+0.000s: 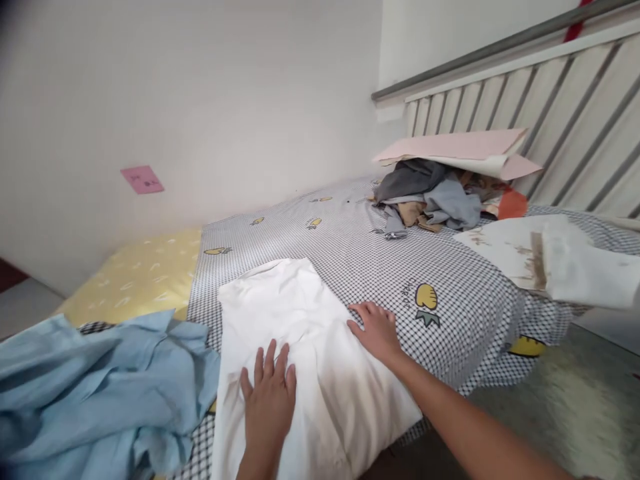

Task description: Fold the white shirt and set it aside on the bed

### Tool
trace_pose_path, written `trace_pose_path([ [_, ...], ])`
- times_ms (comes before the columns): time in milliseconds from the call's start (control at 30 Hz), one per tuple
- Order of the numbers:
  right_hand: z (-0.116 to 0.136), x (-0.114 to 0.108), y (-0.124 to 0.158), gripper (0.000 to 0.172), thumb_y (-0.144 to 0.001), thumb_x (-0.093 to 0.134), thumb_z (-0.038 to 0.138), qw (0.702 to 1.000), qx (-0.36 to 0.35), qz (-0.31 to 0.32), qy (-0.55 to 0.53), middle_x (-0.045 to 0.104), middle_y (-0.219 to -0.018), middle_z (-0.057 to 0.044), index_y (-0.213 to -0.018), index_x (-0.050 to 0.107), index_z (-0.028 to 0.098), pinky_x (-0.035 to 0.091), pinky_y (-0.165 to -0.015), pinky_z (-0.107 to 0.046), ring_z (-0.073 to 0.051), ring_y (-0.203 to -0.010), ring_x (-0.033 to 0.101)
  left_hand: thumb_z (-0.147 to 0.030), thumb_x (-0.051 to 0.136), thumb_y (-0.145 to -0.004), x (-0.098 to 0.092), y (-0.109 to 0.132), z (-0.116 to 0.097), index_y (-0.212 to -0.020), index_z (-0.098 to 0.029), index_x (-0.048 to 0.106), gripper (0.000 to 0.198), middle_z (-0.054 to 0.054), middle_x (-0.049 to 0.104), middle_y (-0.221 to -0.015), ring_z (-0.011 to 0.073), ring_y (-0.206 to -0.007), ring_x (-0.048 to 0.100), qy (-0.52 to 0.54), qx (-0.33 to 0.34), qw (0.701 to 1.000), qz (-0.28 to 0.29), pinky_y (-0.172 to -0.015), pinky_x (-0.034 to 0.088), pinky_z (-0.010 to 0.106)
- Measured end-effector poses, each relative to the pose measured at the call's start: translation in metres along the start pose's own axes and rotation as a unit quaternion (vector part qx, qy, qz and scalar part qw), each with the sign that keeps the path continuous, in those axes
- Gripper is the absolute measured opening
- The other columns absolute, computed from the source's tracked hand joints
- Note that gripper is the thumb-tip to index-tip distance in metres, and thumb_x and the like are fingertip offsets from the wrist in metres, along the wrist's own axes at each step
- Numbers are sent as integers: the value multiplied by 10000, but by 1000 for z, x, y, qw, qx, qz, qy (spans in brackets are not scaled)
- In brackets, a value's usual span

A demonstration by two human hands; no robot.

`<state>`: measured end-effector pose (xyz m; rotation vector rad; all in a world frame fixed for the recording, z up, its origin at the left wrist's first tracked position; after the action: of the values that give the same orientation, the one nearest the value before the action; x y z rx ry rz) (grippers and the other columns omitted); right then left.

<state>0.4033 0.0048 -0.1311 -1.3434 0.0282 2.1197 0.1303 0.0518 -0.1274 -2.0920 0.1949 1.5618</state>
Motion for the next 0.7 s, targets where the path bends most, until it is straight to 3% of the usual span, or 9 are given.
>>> trace_pose_path([
  [67,-6,-7,-3,371,-908,527,423,997,0,18,-71,675,-1215,-82,-1232,659,301,382,-1038,-573,-308,-1143,595,-302,488,-958,-9,-6,6,-1424,-291,570,473,82,443,-1601,352,-1512,328,80,-27,995,50,-1209,179,712],
  [133,-19,-19,1,455,-939,459,445,985,-7,32,-172,657,-1265,-79,-1358,572,309,454,-1020,-516,-269,-1130,621,-324,548,-931,-26,-8,22,-1408,-271,571,481,112,464,-1587,328,-1482,390,206,-59,974,74,-1204,266,659],
  [233,-50,-48,24,586,-962,414,496,975,-35,-8,-221,588,-1372,-107,-1512,399,294,519,-987,-470,-264,-1146,633,-370,295,-1034,-64,11,74,-1511,-234,404,508,141,542,-1509,201,-1367,539,324,-113,939,8,-1106,481,423],
  [333,-83,-74,66,560,-959,460,472,983,-158,-47,-84,518,-1482,-128,-1501,457,328,356,-1155,-576,-353,-1364,489,-373,318,-1028,-104,65,133,-1369,-194,560,456,157,585,-1432,220,-1360,539,235,-111,953,-154,-1140,452,425],
  [400,-103,-79,92,499,-979,437,431,971,-233,-38,-28,510,-1516,-100,-1474,497,419,224,-1218,-587,-346,-1428,429,-276,356,-1013,-115,106,154,-1362,-198,586,425,166,557,-1464,234,-1397,504,91,-64,978,-177,-1183,397,452],
  [467,-116,-77,107,476,-987,400,448,958,-285,-36,-10,516,-1521,-92,-1444,529,469,121,-1238,-590,-341,-1465,378,-151,397,-979,-112,139,157,-1410,-257,571,476,142,529,-1517,232,-1431,472,-57,28,988,-140,-1232,308,471],
  [533,-117,-69,108,459,-989,383,459,947,-321,-24,-5,544,-1501,-97,-1407,573,476,67,-1241,-589,-337,-1473,365,-57,424,-941,-103,159,146,-1435,-358,547,591,88,546,-1521,218,-1437,466,-162,137,972,-99,-1274,179,495],
  [600,-104,-60,100,442,-986,416,401,936,-353,9,-5,564,-1488,-92,-1379,609,460,49,-1245,-583,-321,-1473,374,-34,446,-929,-99,165,130,-1439,-439,520,656,44,602,-1471,208,-1411,497,-198,215,952,-93,-1286,70,520],
  [700,-70,-47,82,558,-924,480,201,913,-399,89,-5,513,-1549,-40,-1429,567,422,39,-1245,-620,-294,-1508,329,-34,446,-932,-101,151,108,-1482,-465,445,699,25,621,-1449,206,-1397,510,-214,244,942,-90,-1278,-25,544],
])
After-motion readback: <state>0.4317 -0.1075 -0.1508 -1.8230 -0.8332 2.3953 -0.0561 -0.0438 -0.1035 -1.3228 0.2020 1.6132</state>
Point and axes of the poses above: each hand's wrist, its own y-axis away from the middle knuckle, its own x-axis out of the palm, z = x × y, the point moved 4 cm from there along -y, towards the middle knuckle
